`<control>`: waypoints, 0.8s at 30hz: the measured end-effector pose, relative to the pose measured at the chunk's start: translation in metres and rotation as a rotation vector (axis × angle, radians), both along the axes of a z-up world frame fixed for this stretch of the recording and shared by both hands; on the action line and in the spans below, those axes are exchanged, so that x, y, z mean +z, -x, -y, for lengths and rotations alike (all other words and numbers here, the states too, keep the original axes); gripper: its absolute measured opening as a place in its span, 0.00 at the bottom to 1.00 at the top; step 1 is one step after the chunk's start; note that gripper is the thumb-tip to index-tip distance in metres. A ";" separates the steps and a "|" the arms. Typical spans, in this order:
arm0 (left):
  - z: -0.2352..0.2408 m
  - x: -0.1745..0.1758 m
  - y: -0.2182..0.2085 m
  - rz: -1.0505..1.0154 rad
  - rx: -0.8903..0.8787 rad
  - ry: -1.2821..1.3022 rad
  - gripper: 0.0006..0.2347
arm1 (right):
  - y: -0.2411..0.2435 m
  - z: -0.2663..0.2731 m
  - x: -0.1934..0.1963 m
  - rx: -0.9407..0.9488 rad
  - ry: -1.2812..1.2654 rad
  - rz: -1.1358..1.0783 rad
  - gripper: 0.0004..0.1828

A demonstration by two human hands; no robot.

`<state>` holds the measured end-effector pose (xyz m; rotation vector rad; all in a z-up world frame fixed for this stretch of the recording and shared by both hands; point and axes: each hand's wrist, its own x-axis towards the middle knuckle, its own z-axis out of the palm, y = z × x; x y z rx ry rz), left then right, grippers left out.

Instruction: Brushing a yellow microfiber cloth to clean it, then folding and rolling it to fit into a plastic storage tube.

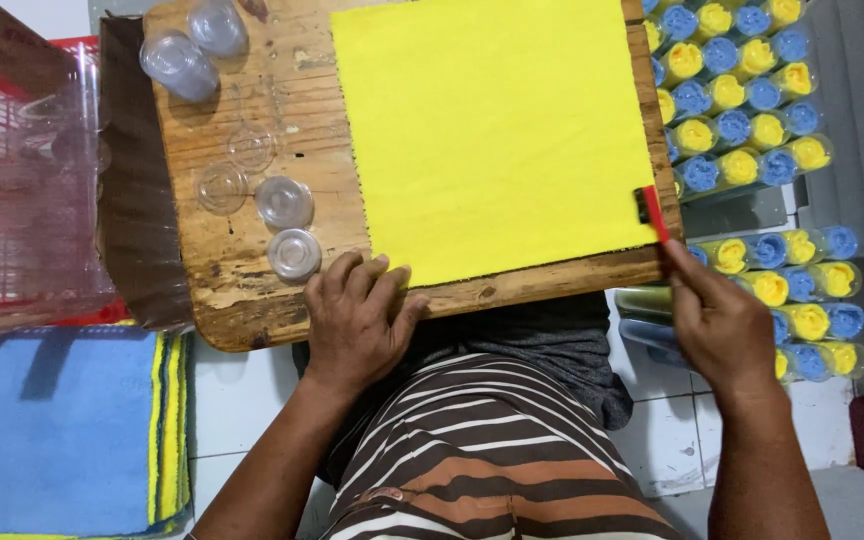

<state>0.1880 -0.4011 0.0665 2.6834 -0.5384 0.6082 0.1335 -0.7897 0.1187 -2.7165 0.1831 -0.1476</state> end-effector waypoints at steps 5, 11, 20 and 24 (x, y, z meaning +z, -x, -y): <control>-0.002 0.023 -0.006 -0.009 -0.004 -0.020 0.08 | -0.017 -0.001 -0.004 0.008 0.038 0.248 0.25; -0.020 0.037 -0.039 0.094 -0.095 -0.178 0.11 | -0.055 -0.113 -0.002 0.412 0.001 0.410 0.10; -0.028 0.045 -0.056 -0.262 -0.183 -0.350 0.17 | -0.074 -0.159 0.016 0.598 0.060 0.145 0.21; -0.027 0.044 -0.061 -0.305 -0.181 -0.389 0.16 | -0.061 -0.121 0.029 0.419 0.085 0.046 0.22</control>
